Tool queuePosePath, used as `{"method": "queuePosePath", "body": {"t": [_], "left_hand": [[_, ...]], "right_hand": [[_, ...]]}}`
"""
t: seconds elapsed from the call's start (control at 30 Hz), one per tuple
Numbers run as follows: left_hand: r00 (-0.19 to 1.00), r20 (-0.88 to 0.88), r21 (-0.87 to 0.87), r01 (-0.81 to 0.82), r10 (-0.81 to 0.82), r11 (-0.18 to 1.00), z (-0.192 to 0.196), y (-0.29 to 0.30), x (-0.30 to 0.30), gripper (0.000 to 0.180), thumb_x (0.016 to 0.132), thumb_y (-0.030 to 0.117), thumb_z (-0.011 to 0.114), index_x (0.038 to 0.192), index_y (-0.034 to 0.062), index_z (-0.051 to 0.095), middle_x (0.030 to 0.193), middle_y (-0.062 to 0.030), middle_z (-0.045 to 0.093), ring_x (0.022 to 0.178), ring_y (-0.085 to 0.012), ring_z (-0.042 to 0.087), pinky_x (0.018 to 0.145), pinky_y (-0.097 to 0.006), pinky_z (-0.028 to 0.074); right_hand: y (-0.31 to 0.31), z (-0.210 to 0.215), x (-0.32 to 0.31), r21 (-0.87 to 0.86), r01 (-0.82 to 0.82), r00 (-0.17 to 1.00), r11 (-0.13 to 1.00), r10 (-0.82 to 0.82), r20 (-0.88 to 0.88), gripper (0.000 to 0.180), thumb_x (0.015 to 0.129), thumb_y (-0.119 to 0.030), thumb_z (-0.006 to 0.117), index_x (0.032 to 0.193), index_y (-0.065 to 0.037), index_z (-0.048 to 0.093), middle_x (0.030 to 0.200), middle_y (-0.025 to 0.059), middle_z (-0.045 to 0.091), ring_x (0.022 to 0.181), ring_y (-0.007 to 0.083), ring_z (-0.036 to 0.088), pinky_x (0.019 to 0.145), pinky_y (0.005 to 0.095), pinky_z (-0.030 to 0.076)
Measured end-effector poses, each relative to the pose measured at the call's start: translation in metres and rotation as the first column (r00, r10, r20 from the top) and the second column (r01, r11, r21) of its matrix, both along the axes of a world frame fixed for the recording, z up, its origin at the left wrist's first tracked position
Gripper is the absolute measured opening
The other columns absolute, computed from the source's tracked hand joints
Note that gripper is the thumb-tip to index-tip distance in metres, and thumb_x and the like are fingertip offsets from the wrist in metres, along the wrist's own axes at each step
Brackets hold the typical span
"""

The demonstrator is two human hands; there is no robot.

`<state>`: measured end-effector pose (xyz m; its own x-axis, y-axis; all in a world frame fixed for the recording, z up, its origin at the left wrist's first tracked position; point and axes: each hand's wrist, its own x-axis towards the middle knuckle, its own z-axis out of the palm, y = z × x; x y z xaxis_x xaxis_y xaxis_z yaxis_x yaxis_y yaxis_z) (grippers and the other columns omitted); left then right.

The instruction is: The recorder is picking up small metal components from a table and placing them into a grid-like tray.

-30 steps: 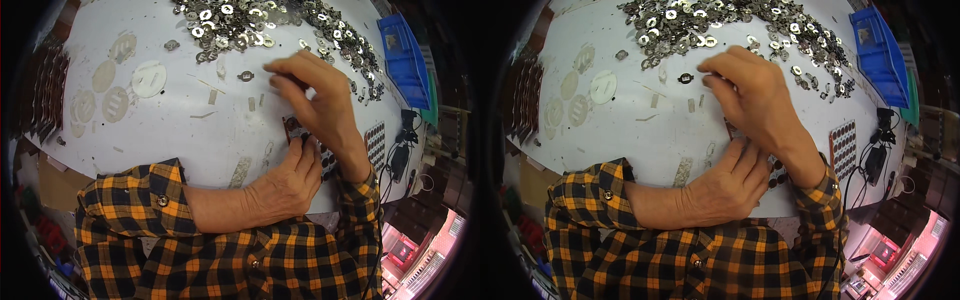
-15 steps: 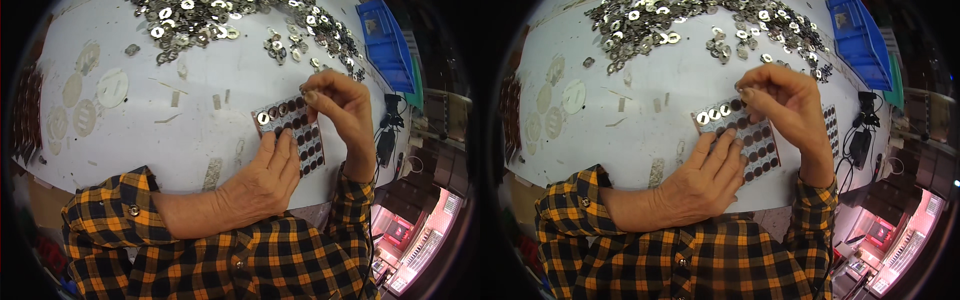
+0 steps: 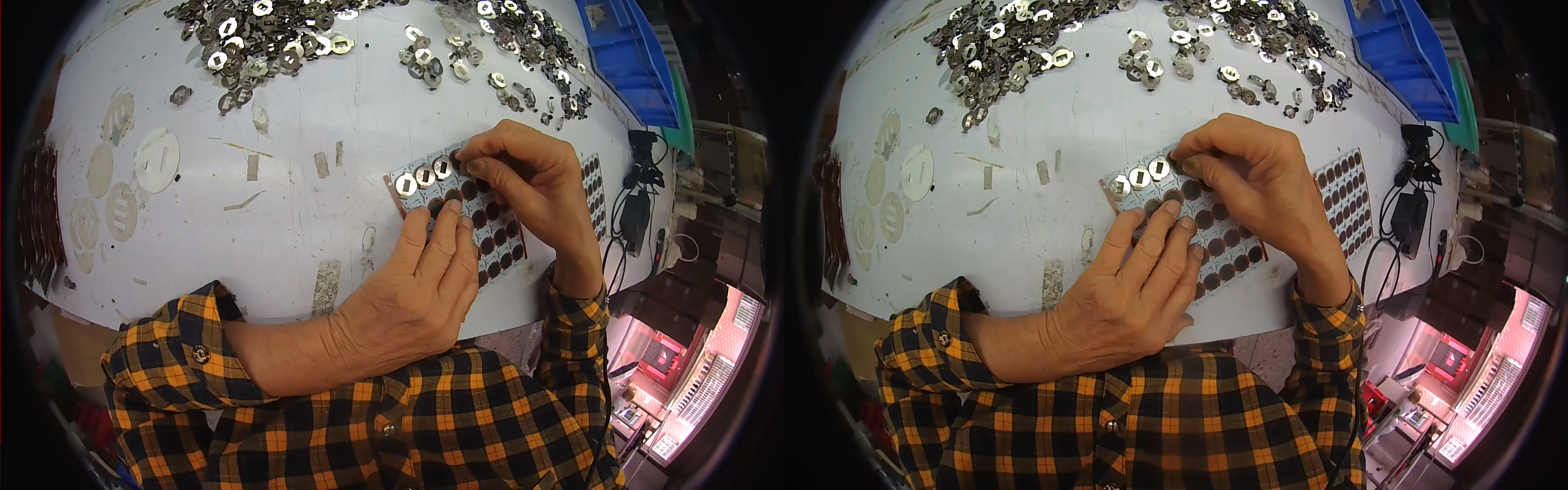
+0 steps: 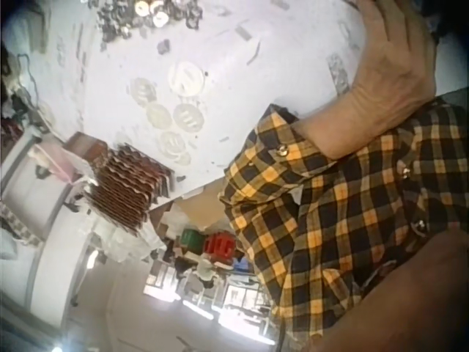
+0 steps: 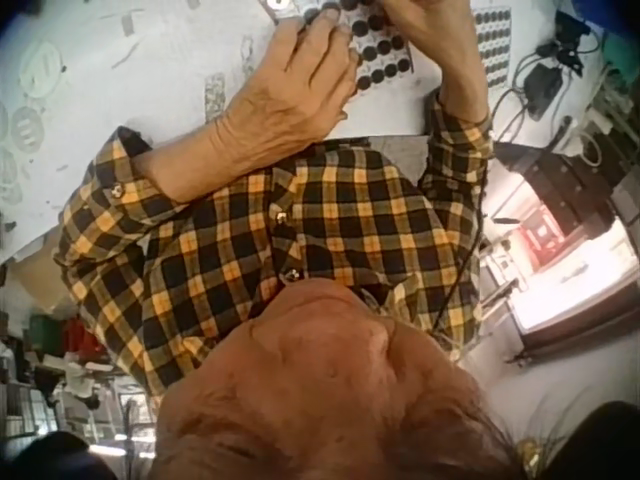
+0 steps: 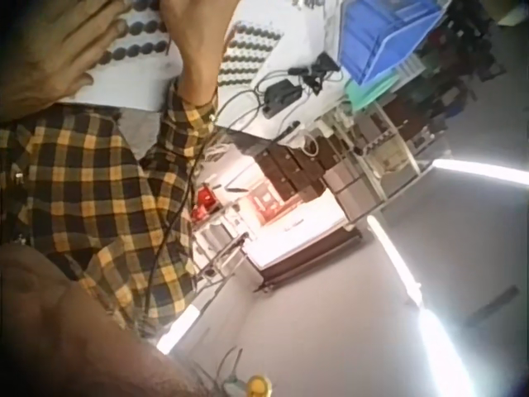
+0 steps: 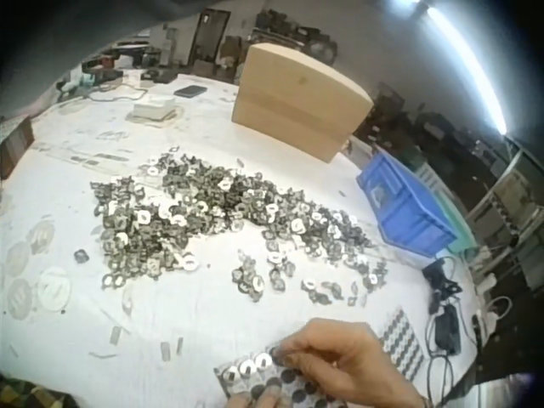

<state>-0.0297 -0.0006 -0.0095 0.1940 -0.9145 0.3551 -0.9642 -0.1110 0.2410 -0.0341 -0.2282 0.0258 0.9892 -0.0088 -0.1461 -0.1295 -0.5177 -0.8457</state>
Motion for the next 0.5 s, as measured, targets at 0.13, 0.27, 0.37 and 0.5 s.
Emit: {"method": "queuePosePath", "body": {"t": [0.13,0.27,0.37,0.5], "left_hand": [[1.0,0.003,-0.004,-0.012,0.012,1.0,-0.002,-0.001,-0.001,0.061,0.081,0.041,0.077,0.116,-0.0092,0.072,0.128,-0.0312,0.066,0.133,-0.0487,0.058,0.11,-0.061,0.046],[1.0,0.016,-0.005,-0.01,0.01,1.0,-0.002,0.0,0.0,0.06,0.082,0.041,0.076,0.115,-0.0089,0.073,0.127,-0.0315,0.066,0.133,-0.0485,0.058,0.11,-0.061,0.046],[1.0,0.012,-0.004,-0.005,0.005,1.0,-0.001,0.001,0.0,0.06,0.082,0.041,0.076,0.116,-0.0089,0.072,0.128,-0.0316,0.067,0.134,-0.0483,0.058,0.111,-0.062,0.046],[1.0,0.002,-0.013,-0.014,0.014,1.0,-0.002,0.0,-0.001,0.061,0.083,0.042,0.075,0.116,-0.0089,0.072,0.128,-0.0319,0.066,0.135,-0.0483,0.057,0.111,-0.062,0.045]], "right_hand": [[0.01,-0.005,-0.001,0.028,0.063,0.997,0.998,-0.064,0.041,0.014,0.099,0.003,0.071,0.113,0.001,0.075,0.096,-0.0007,0.074,0.082,0.0031,0.065,0.067,0.0184,0.049],[0.014,-0.006,-0.005,0.018,0.128,0.991,0.992,-0.129,0.04,0.016,0.097,0.006,0.072,0.113,0.002,0.075,0.096,0.0,0.074,0.085,0.0038,0.066,0.07,0.0194,0.051],[0.013,-0.011,-0.007,-0.061,0.097,0.989,0.993,-0.089,0.12,0.016,0.096,0.006,0.073,0.111,0.002,0.076,0.096,0.0008,0.073,0.085,0.0041,0.066,0.071,0.0193,0.051],[0.02,-0.012,-0.007,-0.103,0.135,0.978,0.986,-0.116,0.174,0.015,0.094,0.007,0.074,0.108,0.004,0.078,0.095,0.0026,0.071,0.082,0.0045,0.066,0.071,0.0186,0.05]]}}
